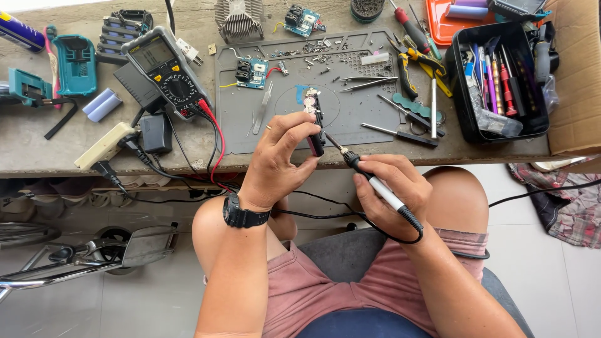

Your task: Soldering wires to a circuit board and assembling it onto a battery pack

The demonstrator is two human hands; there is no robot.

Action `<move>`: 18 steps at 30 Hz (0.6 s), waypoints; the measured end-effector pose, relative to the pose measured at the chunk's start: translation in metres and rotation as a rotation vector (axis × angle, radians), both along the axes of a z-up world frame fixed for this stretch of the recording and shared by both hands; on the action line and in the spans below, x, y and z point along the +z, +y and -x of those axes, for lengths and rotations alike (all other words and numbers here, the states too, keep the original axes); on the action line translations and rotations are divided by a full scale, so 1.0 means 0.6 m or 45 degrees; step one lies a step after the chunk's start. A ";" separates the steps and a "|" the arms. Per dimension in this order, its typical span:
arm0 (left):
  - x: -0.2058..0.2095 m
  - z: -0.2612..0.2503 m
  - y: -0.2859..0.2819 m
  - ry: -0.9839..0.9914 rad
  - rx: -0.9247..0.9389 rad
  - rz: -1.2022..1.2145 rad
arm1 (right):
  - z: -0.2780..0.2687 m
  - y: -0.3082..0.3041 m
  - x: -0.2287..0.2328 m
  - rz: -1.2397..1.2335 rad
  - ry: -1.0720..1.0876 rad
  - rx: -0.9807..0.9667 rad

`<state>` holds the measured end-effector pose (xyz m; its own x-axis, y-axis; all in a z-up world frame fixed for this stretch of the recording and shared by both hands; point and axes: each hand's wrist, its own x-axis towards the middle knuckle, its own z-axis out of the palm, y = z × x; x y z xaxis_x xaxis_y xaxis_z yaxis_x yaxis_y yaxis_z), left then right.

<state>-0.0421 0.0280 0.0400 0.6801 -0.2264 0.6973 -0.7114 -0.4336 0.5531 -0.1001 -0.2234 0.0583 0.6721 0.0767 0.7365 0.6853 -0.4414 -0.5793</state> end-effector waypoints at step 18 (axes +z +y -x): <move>0.028 -0.002 0.025 0.063 0.092 0.184 | -0.016 -0.037 0.007 0.001 -0.116 -0.081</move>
<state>-0.0407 0.0432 0.0567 0.7250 -0.0759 0.6846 -0.6520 -0.3959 0.6466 -0.0902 -0.2454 0.0628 0.6060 0.0371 0.7946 0.7057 -0.4860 -0.5155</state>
